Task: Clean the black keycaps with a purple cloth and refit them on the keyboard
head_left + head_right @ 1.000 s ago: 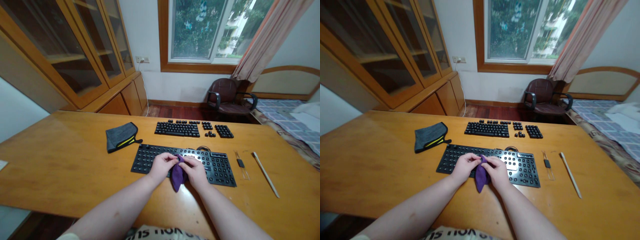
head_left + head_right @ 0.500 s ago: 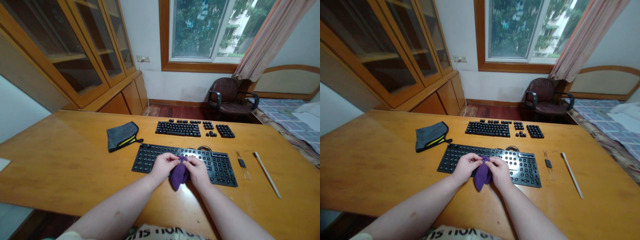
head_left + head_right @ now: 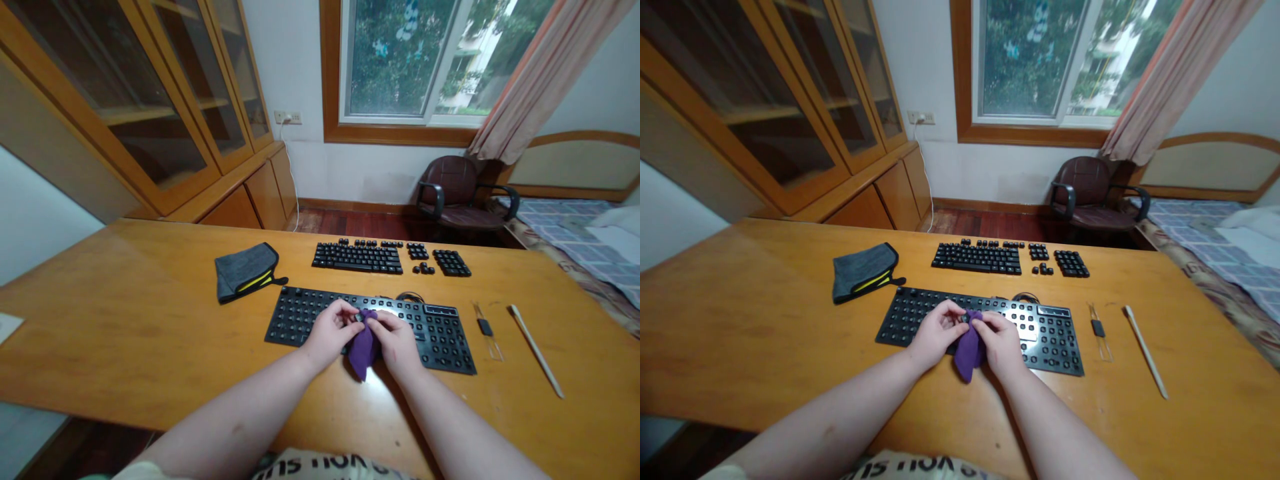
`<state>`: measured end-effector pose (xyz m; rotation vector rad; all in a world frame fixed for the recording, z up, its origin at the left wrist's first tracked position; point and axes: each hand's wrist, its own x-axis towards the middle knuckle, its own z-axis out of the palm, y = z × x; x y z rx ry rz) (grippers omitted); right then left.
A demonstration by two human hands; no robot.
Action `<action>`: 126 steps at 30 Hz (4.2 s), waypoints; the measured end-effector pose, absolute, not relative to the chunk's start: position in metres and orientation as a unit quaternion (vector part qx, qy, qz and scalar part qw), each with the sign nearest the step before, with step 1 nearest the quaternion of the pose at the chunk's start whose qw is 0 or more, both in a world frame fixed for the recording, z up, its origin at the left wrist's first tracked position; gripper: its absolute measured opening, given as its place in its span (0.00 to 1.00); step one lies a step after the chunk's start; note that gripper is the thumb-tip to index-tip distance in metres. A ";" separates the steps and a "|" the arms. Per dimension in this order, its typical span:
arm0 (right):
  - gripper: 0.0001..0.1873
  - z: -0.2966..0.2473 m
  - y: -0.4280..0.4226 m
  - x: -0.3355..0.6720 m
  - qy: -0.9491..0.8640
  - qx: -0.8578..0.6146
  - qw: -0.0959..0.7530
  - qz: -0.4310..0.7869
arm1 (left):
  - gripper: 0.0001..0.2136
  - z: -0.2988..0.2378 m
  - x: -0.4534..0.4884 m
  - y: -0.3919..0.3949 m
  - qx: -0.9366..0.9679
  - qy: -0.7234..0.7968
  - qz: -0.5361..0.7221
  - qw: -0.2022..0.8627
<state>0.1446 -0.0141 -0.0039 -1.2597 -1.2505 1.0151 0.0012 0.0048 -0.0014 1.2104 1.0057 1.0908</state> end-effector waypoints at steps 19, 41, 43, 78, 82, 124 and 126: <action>0.05 -0.002 -0.013 0.145 -0.500 -0.521 0.524 0.451 | 0.09 0.007 -0.002 0.008 0.527 0.426 0.471 0.565; 0.05 -0.006 -0.010 0.148 -0.552 -0.494 0.527 0.417 | 0.07 0.010 -0.005 0.006 0.581 0.450 0.464 0.495; 0.03 -0.007 -0.010 0.148 -0.553 -0.491 0.527 0.418 | 0.07 0.009 -0.005 0.005 0.580 0.454 0.463 0.492; 0.04 -0.008 -0.009 0.152 -0.525 -0.511 0.532 0.424 | 0.12 0.004 0.000 0.002 0.501 0.447 0.461 0.580; 0.05 -0.011 -0.009 0.151 -0.518 -0.513 0.533 0.430 | 0.13 0.008 0.001 0.003 0.472 0.440 0.467 0.604; 0.09 -0.007 -0.010 0.146 -0.508 -0.506 0.495 0.490 | 0.10 0.002 -0.007 0.009 0.589 0.441 0.447 0.509; 0.09 -0.006 -0.010 0.146 -0.510 -0.502 0.493 0.495 | 0.10 0.003 -0.007 0.008 0.600 0.442 0.448 0.494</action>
